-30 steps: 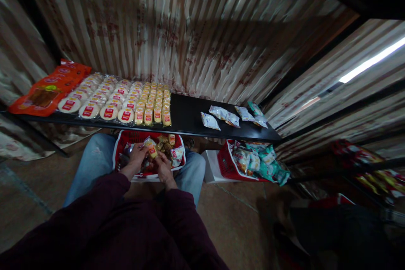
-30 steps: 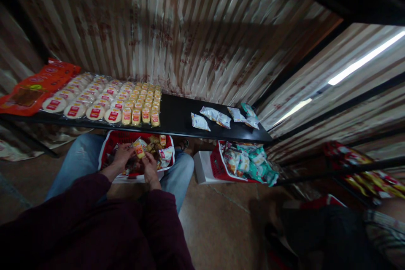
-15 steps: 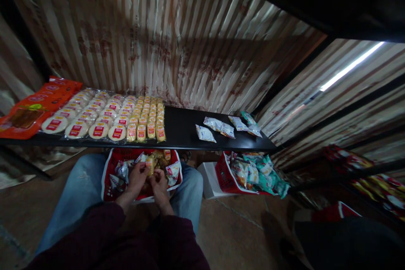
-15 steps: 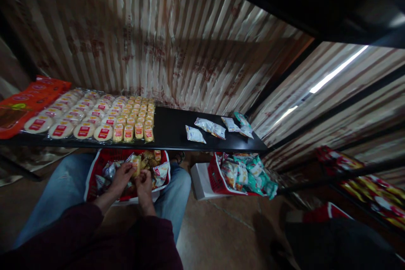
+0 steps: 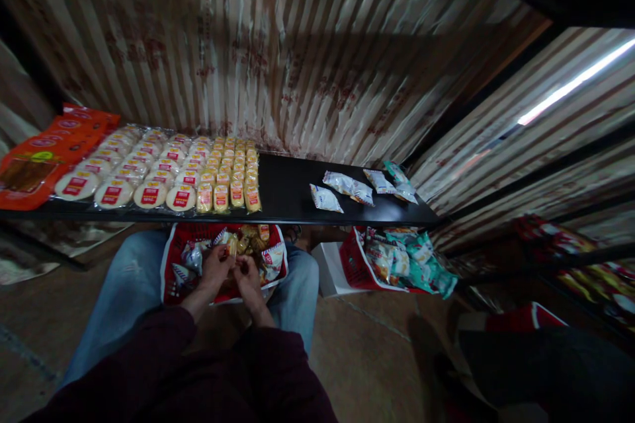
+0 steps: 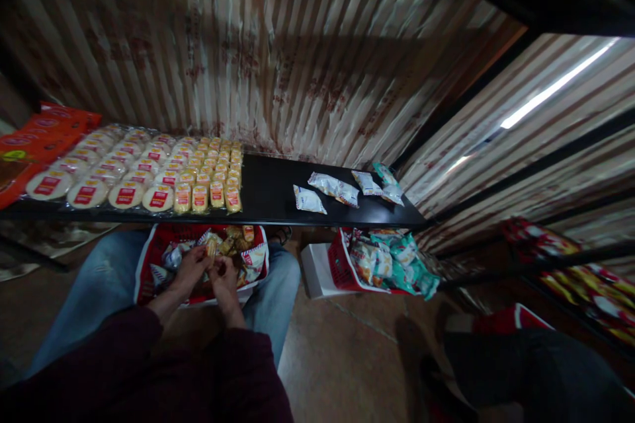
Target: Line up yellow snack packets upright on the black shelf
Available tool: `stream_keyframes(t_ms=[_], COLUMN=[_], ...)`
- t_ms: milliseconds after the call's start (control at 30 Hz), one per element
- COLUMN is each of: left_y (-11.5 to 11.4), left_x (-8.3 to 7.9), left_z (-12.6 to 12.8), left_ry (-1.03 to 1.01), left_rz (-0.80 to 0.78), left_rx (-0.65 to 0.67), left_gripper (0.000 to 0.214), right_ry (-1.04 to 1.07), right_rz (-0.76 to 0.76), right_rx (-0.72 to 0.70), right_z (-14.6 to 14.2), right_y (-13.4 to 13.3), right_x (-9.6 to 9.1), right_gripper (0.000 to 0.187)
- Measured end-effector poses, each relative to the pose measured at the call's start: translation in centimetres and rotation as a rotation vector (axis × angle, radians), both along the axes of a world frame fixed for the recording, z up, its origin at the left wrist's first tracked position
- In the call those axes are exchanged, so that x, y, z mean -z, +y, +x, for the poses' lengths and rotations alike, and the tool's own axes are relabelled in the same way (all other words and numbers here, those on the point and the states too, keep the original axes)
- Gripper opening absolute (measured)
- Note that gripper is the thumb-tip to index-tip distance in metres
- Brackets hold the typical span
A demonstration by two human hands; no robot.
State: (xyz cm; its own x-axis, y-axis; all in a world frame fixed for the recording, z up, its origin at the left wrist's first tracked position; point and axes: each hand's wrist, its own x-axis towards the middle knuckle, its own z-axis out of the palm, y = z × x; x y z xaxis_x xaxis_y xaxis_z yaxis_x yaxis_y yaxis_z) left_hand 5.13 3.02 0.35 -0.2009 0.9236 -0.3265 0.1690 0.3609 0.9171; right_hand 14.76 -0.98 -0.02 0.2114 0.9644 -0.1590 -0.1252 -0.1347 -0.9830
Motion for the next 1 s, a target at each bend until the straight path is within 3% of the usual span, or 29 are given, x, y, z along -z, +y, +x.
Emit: stream_keyframes(t_ms=[367,700,1000], left_y=[-0.6,-0.4,-0.7], left_x=[-2.6,-2.5,-2.9], left_z=[-0.6,-0.3,0.1], left_ry=[-0.493,-0.525,-0.526], left_rz=[-0.094,-0.206,-0.249], left_rx=[-0.030,-0.215,-0.242], left_gripper=[0.032,0.016,0.015], right_ry=[0.215,0.209,0.171], right_rz=[-0.035,0.031,0.031], right_rx=[0.111,0.165,0.166], right_z=[0.2,0.3,0.5], right_y=[-0.3,-0.2,-0.1], right_x=[-0.9,-0.6,-0.9], right_gripper=[0.032,0.028,0.028])
